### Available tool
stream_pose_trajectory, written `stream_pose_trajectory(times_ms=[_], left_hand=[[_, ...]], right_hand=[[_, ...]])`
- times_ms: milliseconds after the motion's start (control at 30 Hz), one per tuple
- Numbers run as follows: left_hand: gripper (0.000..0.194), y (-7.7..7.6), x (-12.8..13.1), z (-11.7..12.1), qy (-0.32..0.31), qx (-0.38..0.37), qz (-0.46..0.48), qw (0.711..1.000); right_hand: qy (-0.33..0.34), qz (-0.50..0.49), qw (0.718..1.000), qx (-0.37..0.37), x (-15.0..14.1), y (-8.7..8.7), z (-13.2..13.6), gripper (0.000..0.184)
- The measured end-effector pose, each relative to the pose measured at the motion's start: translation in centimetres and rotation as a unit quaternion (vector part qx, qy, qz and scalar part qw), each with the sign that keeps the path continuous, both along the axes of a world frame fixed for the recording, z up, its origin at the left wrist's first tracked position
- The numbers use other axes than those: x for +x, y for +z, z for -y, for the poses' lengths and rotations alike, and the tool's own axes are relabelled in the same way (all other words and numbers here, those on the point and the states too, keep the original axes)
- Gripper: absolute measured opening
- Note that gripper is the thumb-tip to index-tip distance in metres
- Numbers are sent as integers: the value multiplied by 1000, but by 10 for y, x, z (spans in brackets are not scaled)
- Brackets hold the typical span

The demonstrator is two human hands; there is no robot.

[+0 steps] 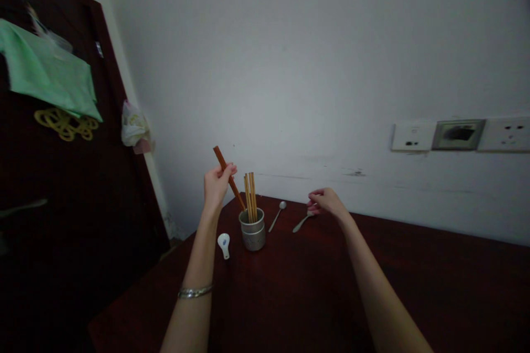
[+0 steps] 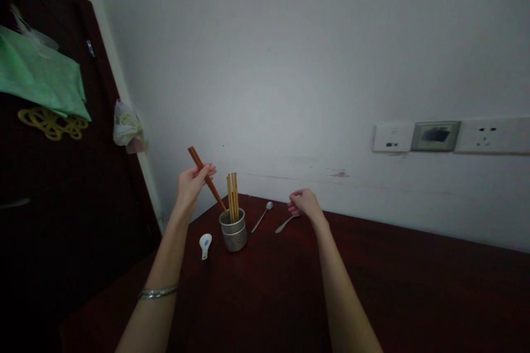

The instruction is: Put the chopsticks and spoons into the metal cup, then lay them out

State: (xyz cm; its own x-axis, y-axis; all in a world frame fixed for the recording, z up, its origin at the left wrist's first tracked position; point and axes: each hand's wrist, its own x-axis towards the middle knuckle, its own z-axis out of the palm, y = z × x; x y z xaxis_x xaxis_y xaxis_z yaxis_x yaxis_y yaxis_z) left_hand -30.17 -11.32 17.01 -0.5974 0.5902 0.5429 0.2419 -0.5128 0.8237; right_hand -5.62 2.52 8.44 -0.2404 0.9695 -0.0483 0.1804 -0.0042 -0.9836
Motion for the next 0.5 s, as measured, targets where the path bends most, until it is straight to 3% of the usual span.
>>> stream_pose_trajectory(times_ms=[133,267,367,500], left_hand=[[33,24,35,29,-38,51,-16,998],[32,26,67,39,-146,11,-23,989],[31,22,81,35,-187,-13,-17,982],[31,14,88,26,-216,-14,-2,976]], right_hand=[[80,4,991,110,1,52,45,15],[207,-28,955,212,-3,92,101,25],[266,0,929,258,-8,101,127,26],[281,26,919,277,-15,97,131,20]])
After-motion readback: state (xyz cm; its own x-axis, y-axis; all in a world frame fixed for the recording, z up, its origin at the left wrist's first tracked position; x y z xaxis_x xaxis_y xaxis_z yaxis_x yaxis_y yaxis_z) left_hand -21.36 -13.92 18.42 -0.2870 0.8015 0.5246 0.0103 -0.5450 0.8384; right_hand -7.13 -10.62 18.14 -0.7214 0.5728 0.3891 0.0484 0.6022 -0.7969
